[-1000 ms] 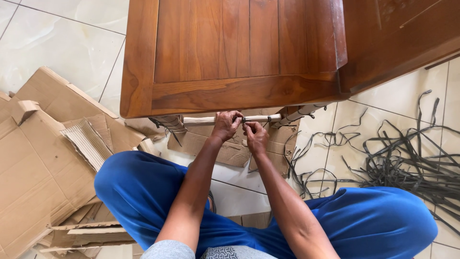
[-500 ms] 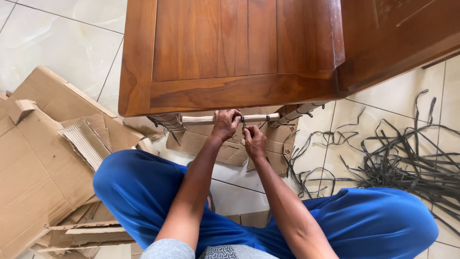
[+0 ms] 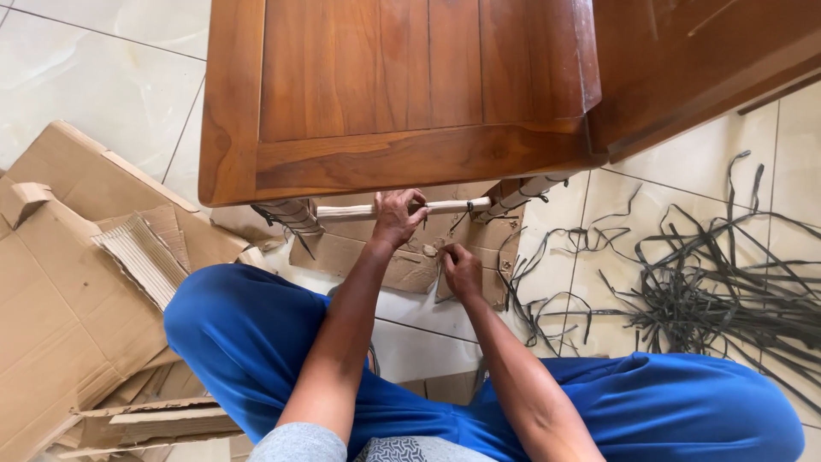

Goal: Securely wrapping wooden chair legs with protective cardboard and plastic strips.

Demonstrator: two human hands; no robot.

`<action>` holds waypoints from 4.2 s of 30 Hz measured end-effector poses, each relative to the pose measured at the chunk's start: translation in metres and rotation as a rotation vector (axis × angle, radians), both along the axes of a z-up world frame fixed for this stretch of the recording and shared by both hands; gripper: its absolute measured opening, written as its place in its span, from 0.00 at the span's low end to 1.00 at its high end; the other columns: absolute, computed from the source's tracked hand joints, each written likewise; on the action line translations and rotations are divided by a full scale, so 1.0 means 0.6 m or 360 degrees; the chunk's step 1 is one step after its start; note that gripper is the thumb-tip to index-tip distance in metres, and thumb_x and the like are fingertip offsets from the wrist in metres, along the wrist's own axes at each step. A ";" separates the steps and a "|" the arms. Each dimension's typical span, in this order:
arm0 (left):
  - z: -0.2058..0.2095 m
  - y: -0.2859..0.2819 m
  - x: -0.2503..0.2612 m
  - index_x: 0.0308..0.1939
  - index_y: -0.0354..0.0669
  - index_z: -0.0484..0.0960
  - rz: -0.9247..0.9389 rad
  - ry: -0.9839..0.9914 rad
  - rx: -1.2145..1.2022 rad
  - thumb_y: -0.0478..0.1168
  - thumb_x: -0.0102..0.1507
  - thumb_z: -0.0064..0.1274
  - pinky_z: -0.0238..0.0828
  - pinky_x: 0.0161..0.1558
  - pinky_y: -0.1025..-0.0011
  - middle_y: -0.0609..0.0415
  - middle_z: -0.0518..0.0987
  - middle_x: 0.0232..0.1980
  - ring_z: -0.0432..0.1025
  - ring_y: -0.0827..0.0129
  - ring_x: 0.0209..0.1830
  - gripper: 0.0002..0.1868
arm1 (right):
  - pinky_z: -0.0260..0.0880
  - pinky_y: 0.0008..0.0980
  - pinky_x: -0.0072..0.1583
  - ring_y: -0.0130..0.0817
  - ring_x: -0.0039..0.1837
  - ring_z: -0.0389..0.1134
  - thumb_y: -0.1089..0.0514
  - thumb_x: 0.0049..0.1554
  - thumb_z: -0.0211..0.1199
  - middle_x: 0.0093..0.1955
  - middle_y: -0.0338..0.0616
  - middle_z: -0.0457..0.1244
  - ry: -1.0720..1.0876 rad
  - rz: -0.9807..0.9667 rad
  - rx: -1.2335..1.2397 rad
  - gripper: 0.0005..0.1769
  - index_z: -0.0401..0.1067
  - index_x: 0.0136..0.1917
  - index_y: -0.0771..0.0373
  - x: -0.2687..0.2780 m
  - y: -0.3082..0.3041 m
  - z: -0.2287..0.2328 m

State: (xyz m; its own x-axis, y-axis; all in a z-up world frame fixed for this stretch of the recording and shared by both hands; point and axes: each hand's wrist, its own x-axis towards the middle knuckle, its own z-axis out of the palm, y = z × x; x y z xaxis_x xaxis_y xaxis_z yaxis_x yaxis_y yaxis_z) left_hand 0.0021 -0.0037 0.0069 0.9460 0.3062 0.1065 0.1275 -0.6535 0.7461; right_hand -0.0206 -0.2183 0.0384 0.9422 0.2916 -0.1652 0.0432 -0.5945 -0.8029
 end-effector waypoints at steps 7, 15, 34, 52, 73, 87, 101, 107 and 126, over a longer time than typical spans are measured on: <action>-0.008 -0.008 0.005 0.40 0.66 0.82 0.0052 -0.0020 0.0093 0.52 0.57 0.66 0.44 0.73 0.54 0.72 0.81 0.51 0.68 0.72 0.62 0.11 | 0.73 0.54 0.56 0.55 0.53 0.74 0.46 0.58 0.63 0.46 0.49 0.72 0.0046 -0.0023 -0.0338 0.12 0.80 0.52 0.50 -0.005 -0.085 -0.087; 0.016 -0.049 -0.007 0.42 0.64 0.83 0.0163 -0.0056 -0.0058 0.49 0.58 0.66 0.36 0.77 0.46 0.68 0.81 0.51 0.65 0.67 0.70 0.11 | 0.74 0.50 0.59 0.51 0.56 0.73 0.44 0.55 0.66 0.51 0.42 0.71 0.0072 0.0040 -0.0661 0.14 0.81 0.53 0.44 -0.028 -0.141 -0.111; 0.045 -0.169 -0.116 0.69 0.68 0.73 0.0123 -0.0244 0.0402 0.44 0.63 0.57 0.43 0.77 0.44 0.47 0.50 0.84 0.46 0.49 0.84 0.29 | 0.71 0.56 0.63 0.60 0.64 0.68 0.55 0.61 0.56 0.68 0.45 0.63 -0.0018 -0.0081 -0.0552 0.19 0.74 0.64 0.57 -0.047 -0.175 -0.087; -0.041 -0.172 -0.140 0.37 0.64 0.90 0.0012 0.0495 -0.1041 0.53 0.54 0.71 0.75 0.43 0.73 0.63 0.85 0.30 0.79 0.77 0.36 0.10 | 0.68 0.26 0.41 0.27 0.38 0.69 0.58 0.52 0.71 0.35 0.42 0.69 0.0624 -0.0108 0.0554 0.14 0.80 0.52 0.62 -0.061 -0.109 -0.005; 0.094 -0.041 -0.192 0.40 0.56 0.88 0.0617 -0.0076 -0.0457 0.52 0.62 0.65 0.75 0.46 0.67 0.58 0.83 0.32 0.79 0.67 0.36 0.09 | 0.67 0.25 0.34 0.34 0.35 0.72 0.56 0.55 0.72 0.32 0.50 0.69 0.0754 0.0137 0.0696 0.11 0.80 0.46 0.66 -0.047 0.064 -0.119; 0.081 0.106 -0.128 0.57 0.60 0.82 0.0021 0.0203 0.0211 0.50 0.71 0.50 0.43 0.77 0.40 0.58 0.83 0.55 0.73 0.61 0.65 0.12 | 0.70 0.33 0.27 0.39 0.28 0.70 0.63 0.48 0.65 0.26 0.51 0.64 0.1173 -0.0333 0.0325 0.10 0.77 0.42 0.72 -0.050 0.158 -0.155; -0.014 0.142 -0.074 0.55 0.57 0.81 0.0121 0.0492 0.0114 0.52 0.66 0.47 0.47 0.74 0.48 0.54 0.85 0.51 0.77 0.57 0.60 0.16 | 0.67 0.20 0.38 0.25 0.39 0.69 0.64 0.58 0.63 0.44 0.39 0.69 0.1610 -0.0718 0.1285 0.10 0.73 0.53 0.54 0.014 0.238 -0.103; -0.042 0.144 -0.051 0.56 0.48 0.82 0.0190 0.0747 -0.0001 0.57 0.67 0.42 0.42 0.74 0.38 0.46 0.83 0.58 0.71 0.48 0.67 0.24 | 0.65 0.19 0.39 0.25 0.40 0.68 0.65 0.59 0.62 0.45 0.37 0.67 0.1815 -0.0712 0.1372 0.09 0.71 0.53 0.57 0.025 0.243 -0.100; 0.007 0.137 -0.061 0.58 0.45 0.84 0.0353 0.0726 -0.0231 0.54 0.64 0.53 0.40 0.72 0.29 0.39 0.81 0.61 0.68 0.40 0.70 0.25 | 0.58 0.16 0.32 0.23 0.33 0.65 0.55 0.58 0.68 0.36 0.46 0.70 0.0899 -0.0312 0.0863 0.07 0.77 0.48 0.59 -0.013 0.226 -0.032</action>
